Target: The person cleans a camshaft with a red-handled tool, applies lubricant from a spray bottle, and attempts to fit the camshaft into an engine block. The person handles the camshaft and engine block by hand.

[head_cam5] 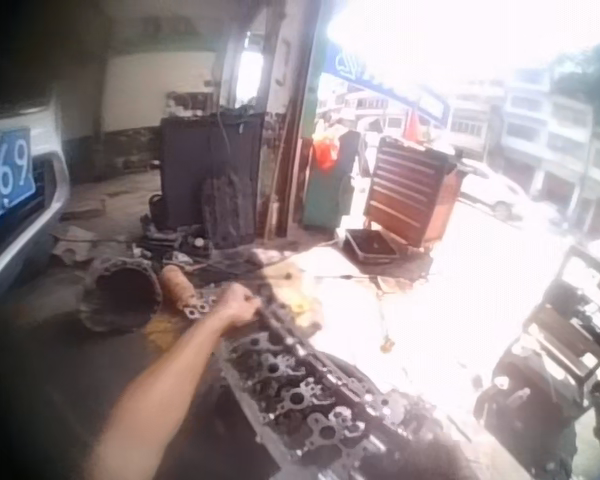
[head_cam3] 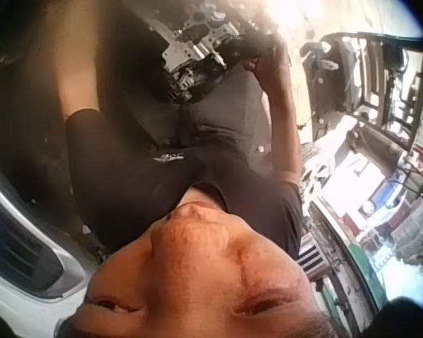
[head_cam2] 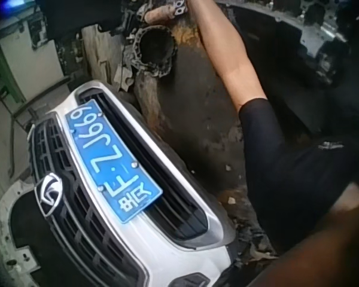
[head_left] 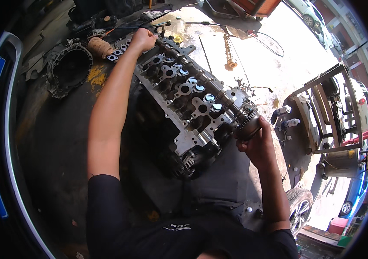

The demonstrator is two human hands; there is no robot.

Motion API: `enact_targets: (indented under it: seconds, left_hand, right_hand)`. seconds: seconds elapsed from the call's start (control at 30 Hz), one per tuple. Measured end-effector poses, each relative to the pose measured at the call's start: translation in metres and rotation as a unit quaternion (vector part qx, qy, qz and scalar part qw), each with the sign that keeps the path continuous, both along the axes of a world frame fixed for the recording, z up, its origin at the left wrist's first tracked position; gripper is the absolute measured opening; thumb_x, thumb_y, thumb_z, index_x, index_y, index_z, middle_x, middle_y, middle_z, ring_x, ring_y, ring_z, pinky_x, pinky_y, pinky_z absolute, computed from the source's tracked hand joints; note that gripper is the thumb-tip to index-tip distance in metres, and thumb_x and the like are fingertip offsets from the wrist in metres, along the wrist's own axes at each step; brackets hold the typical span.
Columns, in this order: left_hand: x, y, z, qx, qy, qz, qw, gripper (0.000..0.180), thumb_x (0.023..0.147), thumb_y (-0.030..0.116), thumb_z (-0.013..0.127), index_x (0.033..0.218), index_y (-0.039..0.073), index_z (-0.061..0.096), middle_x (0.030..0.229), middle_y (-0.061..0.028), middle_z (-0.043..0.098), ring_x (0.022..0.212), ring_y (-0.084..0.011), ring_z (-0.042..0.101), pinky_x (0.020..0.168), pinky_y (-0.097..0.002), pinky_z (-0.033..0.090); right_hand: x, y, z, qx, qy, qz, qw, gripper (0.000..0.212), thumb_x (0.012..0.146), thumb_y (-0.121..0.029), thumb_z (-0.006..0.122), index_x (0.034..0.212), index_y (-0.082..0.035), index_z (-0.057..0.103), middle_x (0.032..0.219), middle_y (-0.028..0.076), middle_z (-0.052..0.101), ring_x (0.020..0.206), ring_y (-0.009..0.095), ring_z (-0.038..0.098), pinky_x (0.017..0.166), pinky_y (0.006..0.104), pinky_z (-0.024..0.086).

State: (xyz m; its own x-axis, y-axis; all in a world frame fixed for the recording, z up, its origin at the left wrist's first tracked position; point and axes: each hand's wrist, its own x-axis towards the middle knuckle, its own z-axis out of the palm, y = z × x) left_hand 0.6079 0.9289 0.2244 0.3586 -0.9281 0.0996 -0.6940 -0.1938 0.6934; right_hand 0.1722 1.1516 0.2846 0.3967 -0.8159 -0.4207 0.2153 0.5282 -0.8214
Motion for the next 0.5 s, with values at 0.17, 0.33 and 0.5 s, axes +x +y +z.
enact_targets:
  seconds: [0.17, 0.33, 0.5]
  left_hand:
    - [0.004, -0.013, -0.019, 0.007, 0.02, 0.023, 1.0, 0.024, 0.085, 0.027, 0.073, 0.09, 0.003, 0.075, 0.09, -0.0184, 0.073, 0.085, -0.0275, 0.071, 0.079, -0.0381, 0.053]
    - [0.002, -0.012, -0.024, 0.002, 0.02, 0.019, 1.0, 0.026, 0.085, 0.029, 0.073, 0.091, 0.004, 0.075, 0.092, -0.0186, 0.073, 0.086, -0.0288, 0.071, 0.079, -0.0382, 0.053]
    - [0.006, -0.006, -0.03, 0.01, -0.009, 0.006, 1.0, 0.027, 0.084, 0.031, 0.073, 0.091, 0.005, 0.075, 0.092, -0.0174, 0.073, 0.085, -0.0294, 0.07, 0.079, -0.0379, 0.053]
  right_hand:
    - [0.007, -0.005, -0.013, -0.01, 0.03, 0.004, 0.999, 0.058, 0.096, -0.059, 0.041, 0.118, -0.008, 0.055, 0.093, 0.011, 0.068, 0.069, 0.015, 0.06, 0.054, 0.0265, 0.043]
    - [0.007, -0.006, -0.015, 0.005, 0.024, -0.005, 1.0, 0.059, 0.096, -0.06, 0.039, 0.114, -0.007, 0.056, 0.09, 0.009, 0.067, 0.066, 0.015, 0.06, 0.054, 0.0259, 0.044]
    - [0.011, -0.004, -0.01, 0.037, -0.002, -0.028, 0.999, 0.061, 0.096, -0.062, 0.039, 0.122, -0.009, 0.055, 0.1, 0.01, 0.069, 0.077, 0.015, 0.064, 0.055, 0.0248, 0.042]
